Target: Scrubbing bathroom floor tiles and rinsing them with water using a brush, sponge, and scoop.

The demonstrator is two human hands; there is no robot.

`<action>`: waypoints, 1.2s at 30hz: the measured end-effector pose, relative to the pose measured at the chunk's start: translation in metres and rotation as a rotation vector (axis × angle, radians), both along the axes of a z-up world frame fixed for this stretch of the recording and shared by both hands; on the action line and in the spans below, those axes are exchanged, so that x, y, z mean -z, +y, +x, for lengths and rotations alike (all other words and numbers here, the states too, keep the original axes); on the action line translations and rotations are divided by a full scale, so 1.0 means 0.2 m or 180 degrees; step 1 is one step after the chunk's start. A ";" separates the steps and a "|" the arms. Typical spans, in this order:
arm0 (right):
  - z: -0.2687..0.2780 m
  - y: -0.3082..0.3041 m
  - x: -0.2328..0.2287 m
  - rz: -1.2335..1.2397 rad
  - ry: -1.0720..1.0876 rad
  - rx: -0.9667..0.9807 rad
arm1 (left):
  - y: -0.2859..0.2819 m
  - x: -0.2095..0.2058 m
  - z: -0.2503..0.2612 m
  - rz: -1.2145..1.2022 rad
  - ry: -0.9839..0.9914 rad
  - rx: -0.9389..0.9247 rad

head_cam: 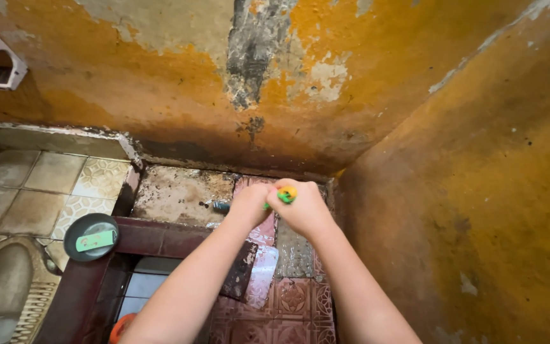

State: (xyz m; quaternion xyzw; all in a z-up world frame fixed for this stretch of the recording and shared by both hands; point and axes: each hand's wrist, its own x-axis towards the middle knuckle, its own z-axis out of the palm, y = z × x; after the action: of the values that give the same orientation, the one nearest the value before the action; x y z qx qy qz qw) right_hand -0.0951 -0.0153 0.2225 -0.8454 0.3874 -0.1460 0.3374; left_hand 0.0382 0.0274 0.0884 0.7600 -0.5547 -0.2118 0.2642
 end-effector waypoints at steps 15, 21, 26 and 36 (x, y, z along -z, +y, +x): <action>-0.05 0.04 0.13 0.0021 0.0387 -0.1246 | 0.11 0.25 -0.15 0.1053 0.0500 -0.0719; -0.01 -0.05 -0.01 0.0189 0.0382 -0.0678 | 0.01 0.22 -0.10 0.0512 0.0068 -0.0305; 0.07 0.02 -0.03 0.0305 0.0178 -0.0269 | 0.05 0.24 0.04 0.0378 -0.0333 -0.0365; 0.30 0.14 0.40 0.0633 -0.0157 -0.1823 | 0.43 0.20 0.20 0.1020 0.0571 -0.1639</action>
State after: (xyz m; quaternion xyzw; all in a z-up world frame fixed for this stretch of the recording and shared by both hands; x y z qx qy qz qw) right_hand -0.0356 0.0130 0.1433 -0.8793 0.1374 -0.0268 0.4552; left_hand 0.0784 0.1126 0.0483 0.8857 -0.2782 -0.2889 0.2339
